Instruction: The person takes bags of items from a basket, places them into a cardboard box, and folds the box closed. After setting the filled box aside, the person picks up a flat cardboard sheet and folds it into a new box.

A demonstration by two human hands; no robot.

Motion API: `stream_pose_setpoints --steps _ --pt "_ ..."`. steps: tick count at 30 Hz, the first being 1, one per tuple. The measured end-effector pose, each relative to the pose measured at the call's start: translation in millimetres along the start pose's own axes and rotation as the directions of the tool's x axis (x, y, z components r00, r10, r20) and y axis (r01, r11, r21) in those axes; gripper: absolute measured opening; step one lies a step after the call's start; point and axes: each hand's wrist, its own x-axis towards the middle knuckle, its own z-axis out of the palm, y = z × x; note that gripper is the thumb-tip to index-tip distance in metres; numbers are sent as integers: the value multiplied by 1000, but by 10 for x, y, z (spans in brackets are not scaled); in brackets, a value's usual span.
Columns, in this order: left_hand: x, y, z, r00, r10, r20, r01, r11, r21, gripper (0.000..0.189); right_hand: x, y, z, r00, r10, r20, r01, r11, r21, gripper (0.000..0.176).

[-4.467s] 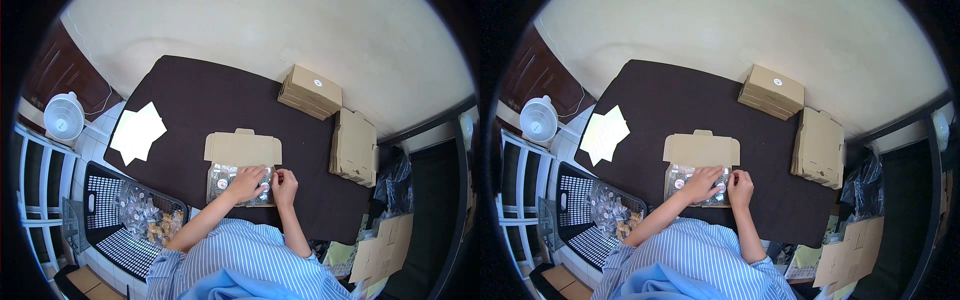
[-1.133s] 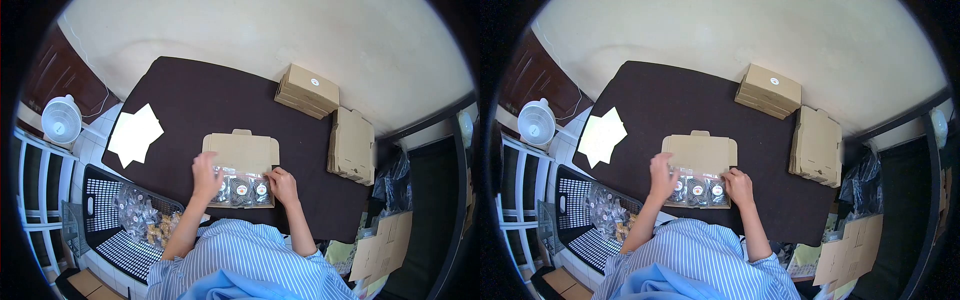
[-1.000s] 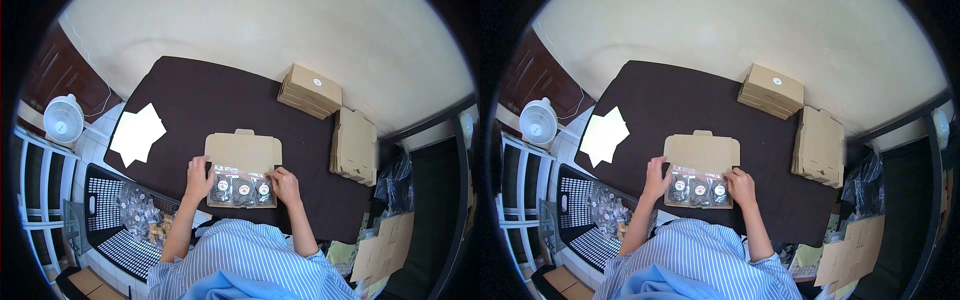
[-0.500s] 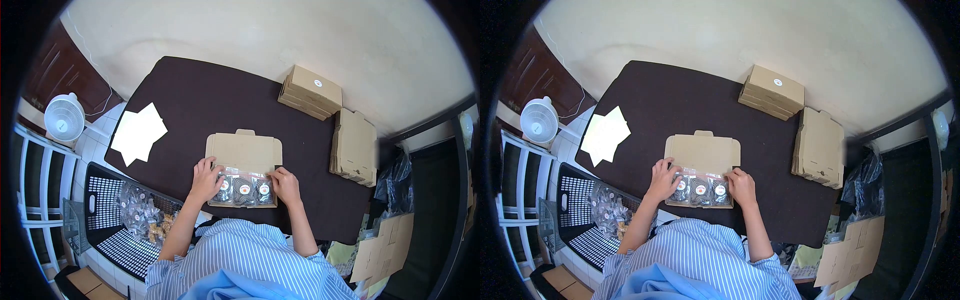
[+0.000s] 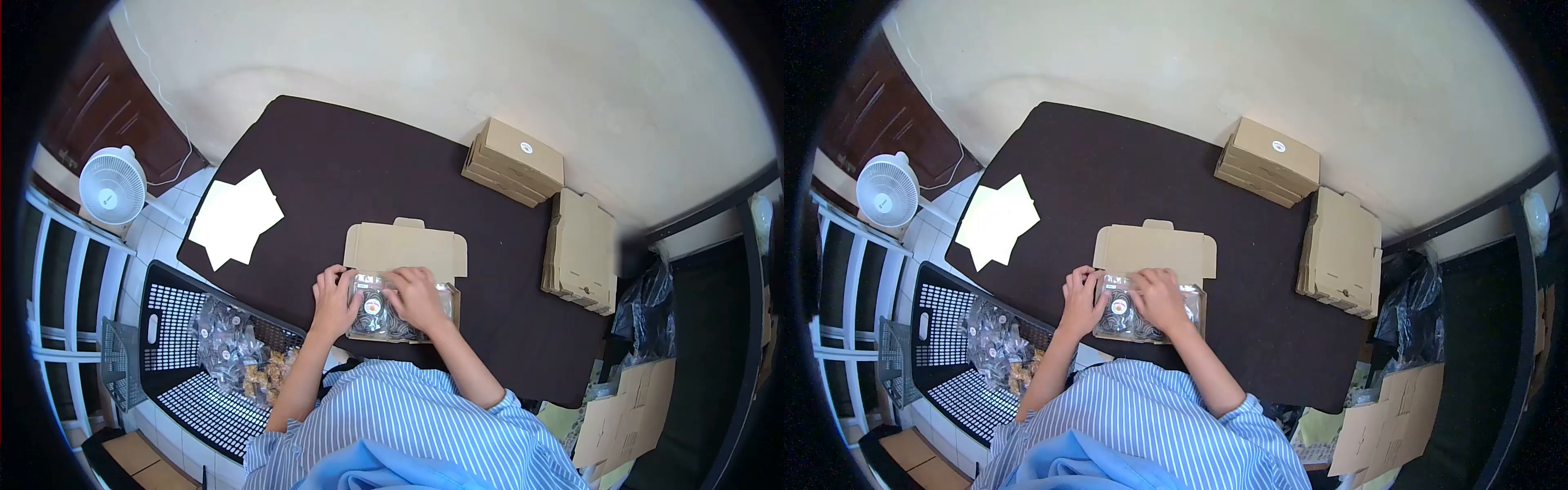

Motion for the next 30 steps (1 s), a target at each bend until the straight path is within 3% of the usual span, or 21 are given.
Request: stream_pose_setpoints --steps 3,8,16,20,22,25,27,29,30 --pt "-21 -66 35 1000 0 17 2 993 -115 43 119 -124 183 989 20 143 -22 1000 11 27" --pt "-34 -121 51 999 46 23 -40 974 -224 45 175 -161 294 983 -38 182 46 998 -39 26" --pt "-12 -80 34 989 144 46 -136 980 -145 41 84 -195 310 986 -50 162 55 998 -29 24" --pt "-14 -51 53 992 123 43 -116 985 -127 35 62 -204 215 989 -16 148 16 1000 4 23" --pt "-8 -85 40 989 101 105 -89 990 -114 29 40 -117 -7 1000 1 -28 1 998 59 20" --pt "79 -273 115 988 118 101 -102 984 -145 24 -14 238 -497 934 296 -201 -304 953 -9 19" --pt "122 -327 209 998 50 42 -43 986 -161 26 -149 573 -525 794 404 -454 -458 889 -10 21" --pt "173 -356 282 1000 -14 -15 11 983 -181 28 -253 857 -529 714 639 -286 -623 766 158 20" --pt "203 -371 310 997 -45 -68 29 976 -214 31 -260 931 -530 719 674 -170 -642 737 209 21"
